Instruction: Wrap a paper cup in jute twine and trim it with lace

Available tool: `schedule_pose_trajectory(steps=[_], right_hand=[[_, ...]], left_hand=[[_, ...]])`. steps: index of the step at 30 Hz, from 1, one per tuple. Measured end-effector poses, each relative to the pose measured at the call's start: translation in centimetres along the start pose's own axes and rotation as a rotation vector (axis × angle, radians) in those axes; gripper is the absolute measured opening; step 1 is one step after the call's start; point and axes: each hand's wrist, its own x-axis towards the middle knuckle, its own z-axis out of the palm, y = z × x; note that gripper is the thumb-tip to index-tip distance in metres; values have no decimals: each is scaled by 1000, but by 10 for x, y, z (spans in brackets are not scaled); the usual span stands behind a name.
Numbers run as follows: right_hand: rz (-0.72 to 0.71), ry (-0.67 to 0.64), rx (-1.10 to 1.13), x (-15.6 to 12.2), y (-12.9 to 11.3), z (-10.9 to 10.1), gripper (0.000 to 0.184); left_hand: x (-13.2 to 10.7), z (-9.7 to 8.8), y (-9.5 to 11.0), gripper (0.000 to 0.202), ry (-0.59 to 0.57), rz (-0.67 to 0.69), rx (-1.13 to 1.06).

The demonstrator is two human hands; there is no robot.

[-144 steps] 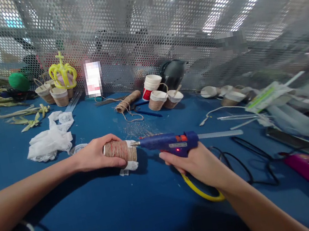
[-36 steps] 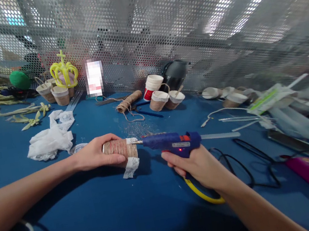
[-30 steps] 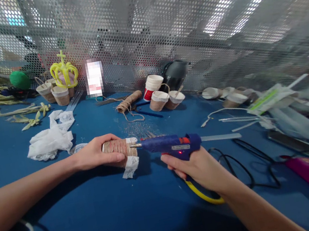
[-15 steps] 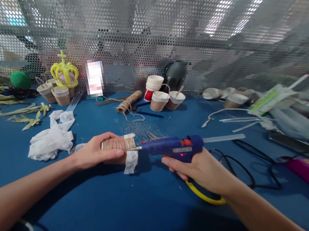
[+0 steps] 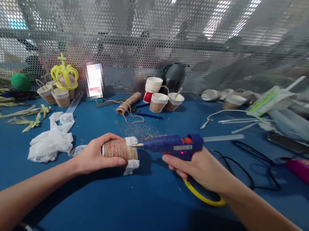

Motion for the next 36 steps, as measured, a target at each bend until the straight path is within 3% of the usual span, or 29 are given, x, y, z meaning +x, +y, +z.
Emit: schedule_pose_trajectory(steps=[8, 15, 21, 27, 32, 36], right_hand=[[24, -30, 12, -2, -1, 1, 39], [21, 29, 150, -2, -5, -1, 34], [8, -4, 280, 0, -1, -3, 25], [-2, 12, 144, -1, -8, 2, 30], [24, 42, 37, 0, -13, 6, 45], [21, 12, 20, -1, -12, 6, 45]], left_hand=[[-1, 2, 1, 54, 61, 67, 136], [-1, 2, 2, 57, 125, 133, 279], [0, 2, 0, 60, 166, 109, 291], [-1, 3, 5, 59, 193, 99, 287], [-1, 3, 6, 59, 202, 77, 294], [-1, 4, 6, 59, 209, 65, 271]])
